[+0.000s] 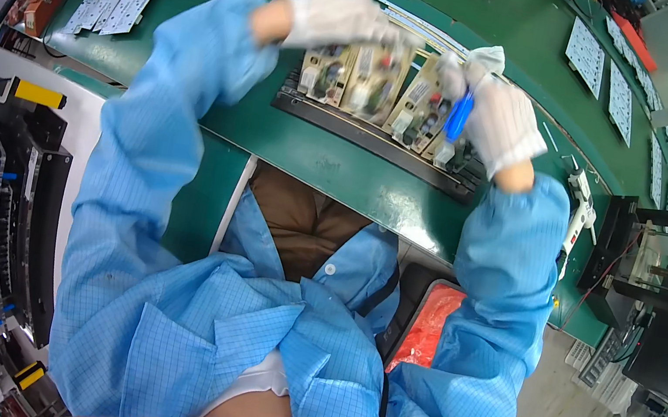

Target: Testing printed circuit boards using a test fixture and marking them with a pen.

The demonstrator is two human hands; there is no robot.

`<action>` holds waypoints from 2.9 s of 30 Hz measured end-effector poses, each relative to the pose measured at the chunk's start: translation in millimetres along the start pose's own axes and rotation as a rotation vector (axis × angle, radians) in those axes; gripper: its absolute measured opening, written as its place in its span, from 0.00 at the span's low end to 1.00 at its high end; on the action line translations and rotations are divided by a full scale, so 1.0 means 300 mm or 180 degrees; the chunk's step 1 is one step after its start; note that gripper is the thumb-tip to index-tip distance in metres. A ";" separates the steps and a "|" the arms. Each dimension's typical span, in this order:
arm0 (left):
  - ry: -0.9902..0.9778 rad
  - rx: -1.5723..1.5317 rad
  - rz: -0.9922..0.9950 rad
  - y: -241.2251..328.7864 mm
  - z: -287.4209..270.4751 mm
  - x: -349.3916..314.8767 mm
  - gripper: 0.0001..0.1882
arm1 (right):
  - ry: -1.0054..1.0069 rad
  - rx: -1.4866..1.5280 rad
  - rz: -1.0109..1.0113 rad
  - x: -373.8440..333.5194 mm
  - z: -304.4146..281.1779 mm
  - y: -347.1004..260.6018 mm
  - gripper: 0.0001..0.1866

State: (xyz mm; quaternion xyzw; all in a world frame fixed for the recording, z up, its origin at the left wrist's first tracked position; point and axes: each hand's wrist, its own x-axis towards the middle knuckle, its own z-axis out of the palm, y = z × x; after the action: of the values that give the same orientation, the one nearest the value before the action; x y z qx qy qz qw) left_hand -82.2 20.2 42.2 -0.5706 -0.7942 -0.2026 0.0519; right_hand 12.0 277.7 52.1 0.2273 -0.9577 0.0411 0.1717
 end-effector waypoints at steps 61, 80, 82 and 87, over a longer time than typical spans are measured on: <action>-0.0252 0.0376 -0.2791 -1.017 -0.385 -0.617 0.42 | 0.0527 0.1673 0.0426 1.516 0.590 0.111 0.15; -0.0083 0.0932 -0.0799 0.409 0.279 0.026 0.39 | 0.1485 0.3778 0.1355 -0.364 -0.464 0.228 0.33; 0.0070 0.0694 -0.0999 0.457 0.359 0.141 0.36 | 0.2090 0.4536 0.1419 -0.544 -0.480 0.204 0.32; -0.0073 0.0674 -0.0691 0.579 0.492 0.361 0.20 | 0.2875 0.6531 0.0640 -0.822 -0.541 0.152 0.34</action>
State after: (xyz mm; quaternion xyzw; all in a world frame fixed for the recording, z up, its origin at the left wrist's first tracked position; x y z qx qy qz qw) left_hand 63.6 218.7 -12.9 -0.4750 -0.8686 -0.1157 0.0805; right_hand 248.5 447.6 118.6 0.1471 -0.3349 0.9017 0.2305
